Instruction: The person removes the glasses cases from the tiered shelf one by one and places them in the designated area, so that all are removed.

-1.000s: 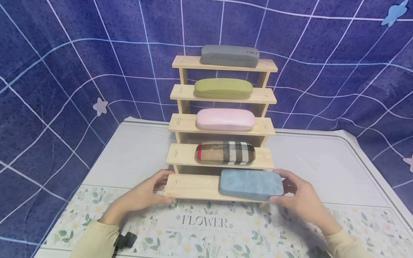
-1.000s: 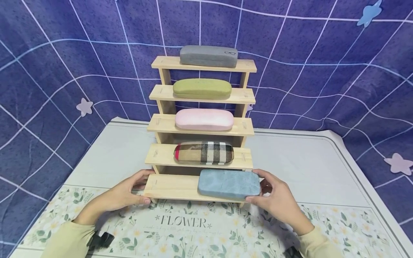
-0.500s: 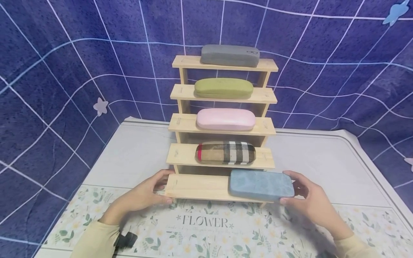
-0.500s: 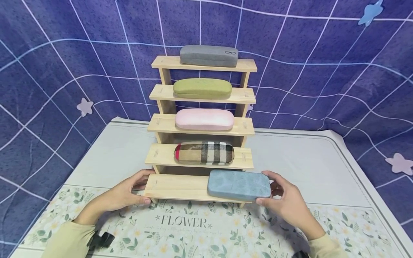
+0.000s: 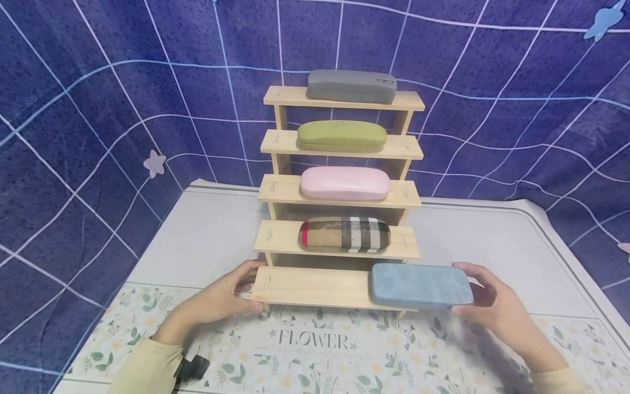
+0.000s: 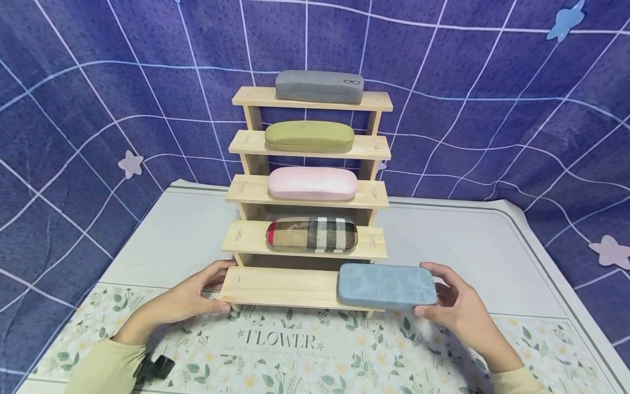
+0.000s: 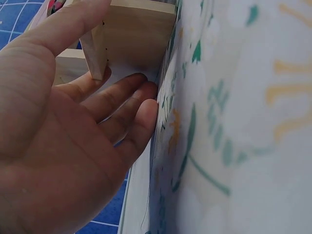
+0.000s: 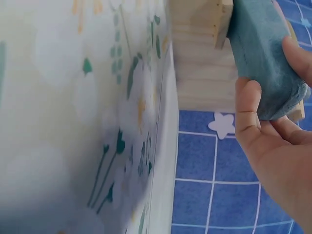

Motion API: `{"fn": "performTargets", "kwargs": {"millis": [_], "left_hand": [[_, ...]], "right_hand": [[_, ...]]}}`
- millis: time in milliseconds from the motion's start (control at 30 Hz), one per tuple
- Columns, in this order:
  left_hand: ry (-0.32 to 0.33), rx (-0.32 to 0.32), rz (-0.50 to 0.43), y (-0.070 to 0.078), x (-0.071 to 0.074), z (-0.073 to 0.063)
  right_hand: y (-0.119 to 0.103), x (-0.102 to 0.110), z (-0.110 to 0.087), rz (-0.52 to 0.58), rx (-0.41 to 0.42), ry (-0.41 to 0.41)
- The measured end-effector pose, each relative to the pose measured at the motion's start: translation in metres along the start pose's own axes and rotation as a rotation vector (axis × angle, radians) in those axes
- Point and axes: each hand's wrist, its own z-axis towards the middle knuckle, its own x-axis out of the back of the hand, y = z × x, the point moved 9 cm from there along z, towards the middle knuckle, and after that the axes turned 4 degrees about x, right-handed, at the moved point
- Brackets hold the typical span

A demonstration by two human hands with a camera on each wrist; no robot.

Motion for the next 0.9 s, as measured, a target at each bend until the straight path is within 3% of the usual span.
{"fn": "performTargets", "kwargs": {"millis": [133, 300, 500, 633, 800, 900], "left_hand": [[0.003, 0.003, 0.006, 0.0, 0.0, 0.0], [0.001, 0.005, 0.004, 0.0, 0.0, 0.0], [-0.009, 0.002, 0.001, 0.0, -0.002, 0.001], [-0.011, -0.004, -0.003, -0.001, -0.003, 0.0], [-0.006, -0.009, -0.004, -0.001, -0.003, -0.001], [-0.003, -0.015, -0.004, 0.0, -0.002, 0.0]], "right_hand": [[0.001, 0.008, -0.004, 0.127, 0.018, -0.012], [0.006, 0.022, -0.013, 0.13, 0.0, 0.019], [0.009, 0.039, -0.026, 0.171, 0.035, 0.047], [0.015, 0.05, -0.034, 0.184, 0.002, 0.055], [0.022, 0.068, -0.041, 0.067, -0.075, 0.09], [0.026, 0.079, -0.043, -0.103, -0.134, 0.098]]}}
